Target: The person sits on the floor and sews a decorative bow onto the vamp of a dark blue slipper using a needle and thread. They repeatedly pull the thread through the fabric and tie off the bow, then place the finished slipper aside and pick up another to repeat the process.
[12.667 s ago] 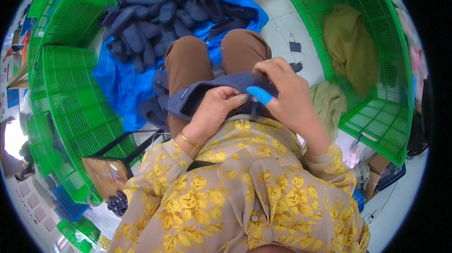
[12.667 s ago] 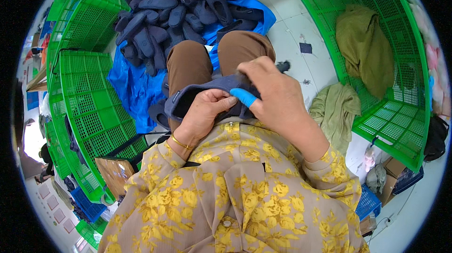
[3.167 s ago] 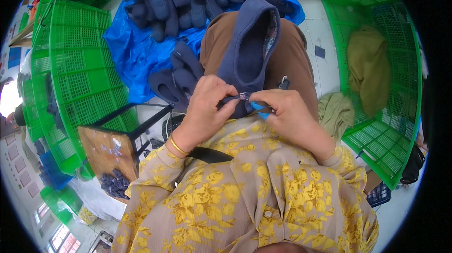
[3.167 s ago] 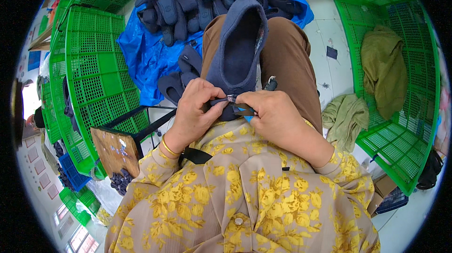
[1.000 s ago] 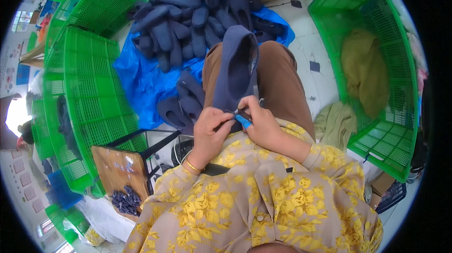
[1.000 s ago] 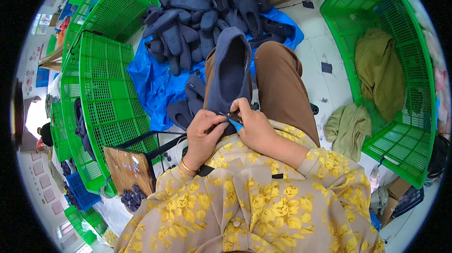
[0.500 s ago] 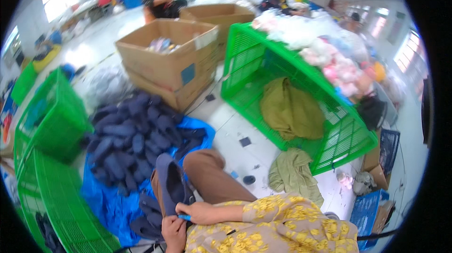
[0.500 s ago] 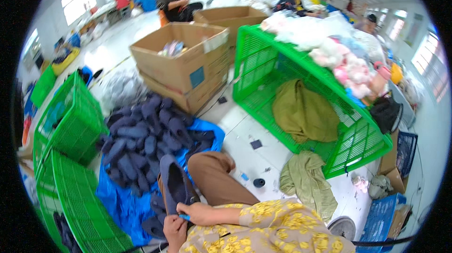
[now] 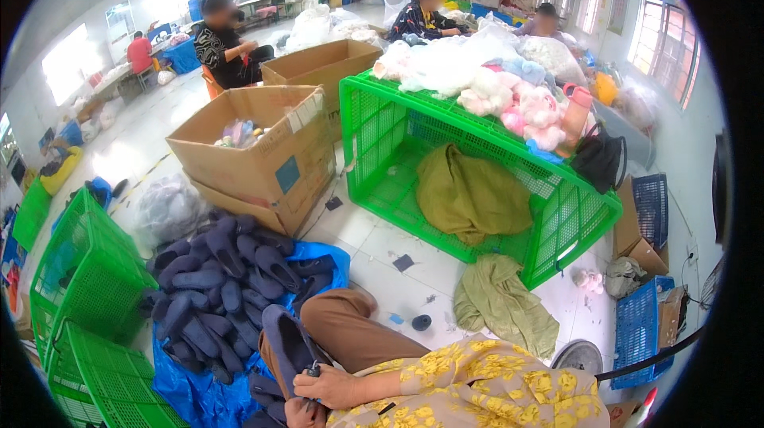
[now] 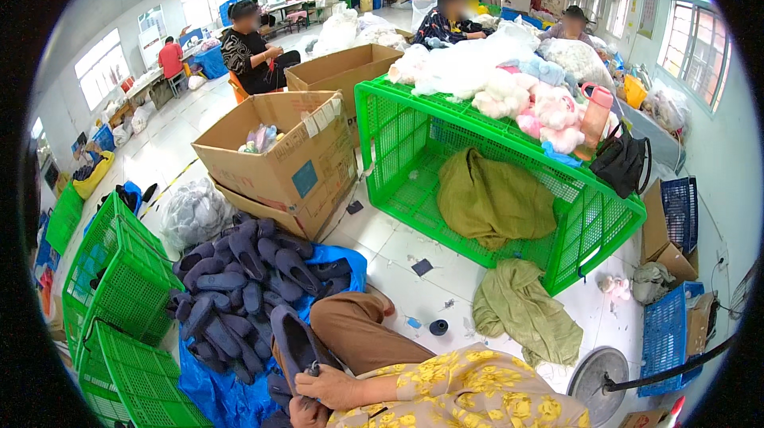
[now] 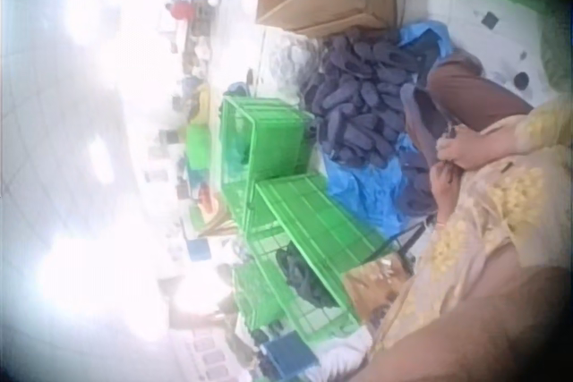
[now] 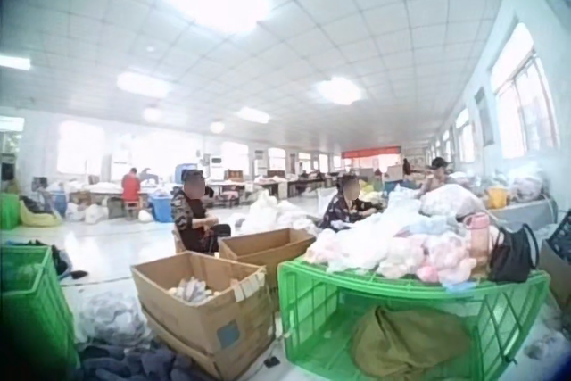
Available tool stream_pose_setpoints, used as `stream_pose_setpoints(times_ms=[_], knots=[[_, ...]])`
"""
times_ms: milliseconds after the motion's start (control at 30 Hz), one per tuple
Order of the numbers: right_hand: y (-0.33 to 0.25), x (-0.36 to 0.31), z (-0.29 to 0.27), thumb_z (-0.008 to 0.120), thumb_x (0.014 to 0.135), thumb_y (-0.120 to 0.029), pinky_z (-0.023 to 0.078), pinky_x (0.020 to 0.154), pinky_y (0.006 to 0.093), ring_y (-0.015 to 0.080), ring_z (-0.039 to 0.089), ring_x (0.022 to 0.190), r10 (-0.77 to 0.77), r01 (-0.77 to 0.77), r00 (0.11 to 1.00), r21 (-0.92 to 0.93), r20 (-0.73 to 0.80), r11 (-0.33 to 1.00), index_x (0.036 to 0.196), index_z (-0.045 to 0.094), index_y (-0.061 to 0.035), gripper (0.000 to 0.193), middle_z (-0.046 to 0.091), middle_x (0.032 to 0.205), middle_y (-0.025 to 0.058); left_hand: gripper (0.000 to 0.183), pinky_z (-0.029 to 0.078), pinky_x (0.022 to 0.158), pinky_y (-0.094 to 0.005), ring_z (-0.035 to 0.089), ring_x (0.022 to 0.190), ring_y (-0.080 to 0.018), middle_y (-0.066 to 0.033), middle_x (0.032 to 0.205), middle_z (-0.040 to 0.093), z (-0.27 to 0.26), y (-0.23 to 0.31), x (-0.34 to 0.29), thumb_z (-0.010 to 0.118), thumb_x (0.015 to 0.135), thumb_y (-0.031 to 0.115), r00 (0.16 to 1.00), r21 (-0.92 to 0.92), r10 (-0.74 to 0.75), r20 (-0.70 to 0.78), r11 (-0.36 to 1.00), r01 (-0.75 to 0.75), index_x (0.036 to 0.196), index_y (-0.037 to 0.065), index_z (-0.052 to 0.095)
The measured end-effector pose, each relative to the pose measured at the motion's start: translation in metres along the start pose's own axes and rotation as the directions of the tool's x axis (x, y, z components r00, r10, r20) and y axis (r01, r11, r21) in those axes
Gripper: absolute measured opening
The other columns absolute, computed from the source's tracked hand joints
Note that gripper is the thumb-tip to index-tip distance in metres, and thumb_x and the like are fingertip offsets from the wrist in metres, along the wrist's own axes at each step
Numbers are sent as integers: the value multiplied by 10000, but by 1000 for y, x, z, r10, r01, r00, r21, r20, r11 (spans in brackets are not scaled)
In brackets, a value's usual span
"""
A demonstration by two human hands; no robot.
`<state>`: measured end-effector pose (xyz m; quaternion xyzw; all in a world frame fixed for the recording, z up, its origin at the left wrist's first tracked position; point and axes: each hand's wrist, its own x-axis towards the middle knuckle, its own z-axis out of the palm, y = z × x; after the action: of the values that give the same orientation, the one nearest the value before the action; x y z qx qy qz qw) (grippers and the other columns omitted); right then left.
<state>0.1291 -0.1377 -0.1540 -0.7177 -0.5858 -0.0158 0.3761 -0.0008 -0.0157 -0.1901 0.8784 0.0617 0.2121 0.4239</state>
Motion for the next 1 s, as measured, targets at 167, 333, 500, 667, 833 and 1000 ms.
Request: stream_pose_setpoints(times_ms=[167, 333, 500, 667, 833, 1000], knots=[[-12, 16, -10, 585, 818, -85, 477, 769, 350, 294, 608, 893, 297, -265, 955, 411, -15, 872, 1093, 545, -84, 278, 592, 957, 108, 111, 474, 719, -391, 584, 825, -335, -137, 877, 613, 5, -5, -1, 703, 786, 91, 979, 188, 155, 135, 966, -179, 882, 50, 665], [-14, 13, -39, 539, 965, -189, 487, 663, 310, 107, 599, 702, 531, -551, 775, 778, 343, 301, 1053, 557, -130, 107, 617, 736, 8, 108, 480, 727, -416, 605, 824, -362, -190, 910, 639, -23, 13, 28, 588, 900, 88, 982, 55, -88, 165, 995, 79, 962, 22, 646], [-23, 0, -64, 550, 944, -94, 447, 707, 278, 127, 495, 729, 553, -551, 810, 579, 198, 601, 1148, 558, -79, 205, 592, 903, 40, 571, 426, 913, -408, 522, 1109, -344, -159, 1273, 535, -42, 49, 88, 569, 726, -22, 902, 285, 182, 391, 908, -306, 1274, 139, 572], [-13, -10, -58, 540, 946, -61, 428, 678, 257, 93, 473, 712, 537, -490, 824, 702, 181, 516, 1009, 576, -42, 74, 598, 866, 27, 147, 392, 838, -344, 516, 1053, -235, -73, 1033, 591, -39, 38, 120, 595, 766, 147, 707, 430, 193, 681, 675, -599, 898, 95, 634], [-19, -2, -99, 537, 958, -73, 397, 686, 222, 66, 458, 741, 641, -501, 754, 758, 146, 417, 987, 575, -28, 66, 576, 878, -6, 112, 440, 718, -394, 579, 850, -290, -106, 753, 601, -38, 54, 135, 648, 772, 165, 806, 409, 150, 573, 800, -440, 792, 69, 594], [-5, -14, -105, 526, 970, -82, 384, 681, 209, 50, 437, 734, 728, -448, 684, 816, 50, 365, 1000, 563, -39, 65, 544, 873, -21, 250, 494, 704, -431, 623, 817, -396, -240, 851, 639, 7, 70, 120, 646, 823, 140, 826, -42, -282, 488, 938, 344, 963, -51, 568]])
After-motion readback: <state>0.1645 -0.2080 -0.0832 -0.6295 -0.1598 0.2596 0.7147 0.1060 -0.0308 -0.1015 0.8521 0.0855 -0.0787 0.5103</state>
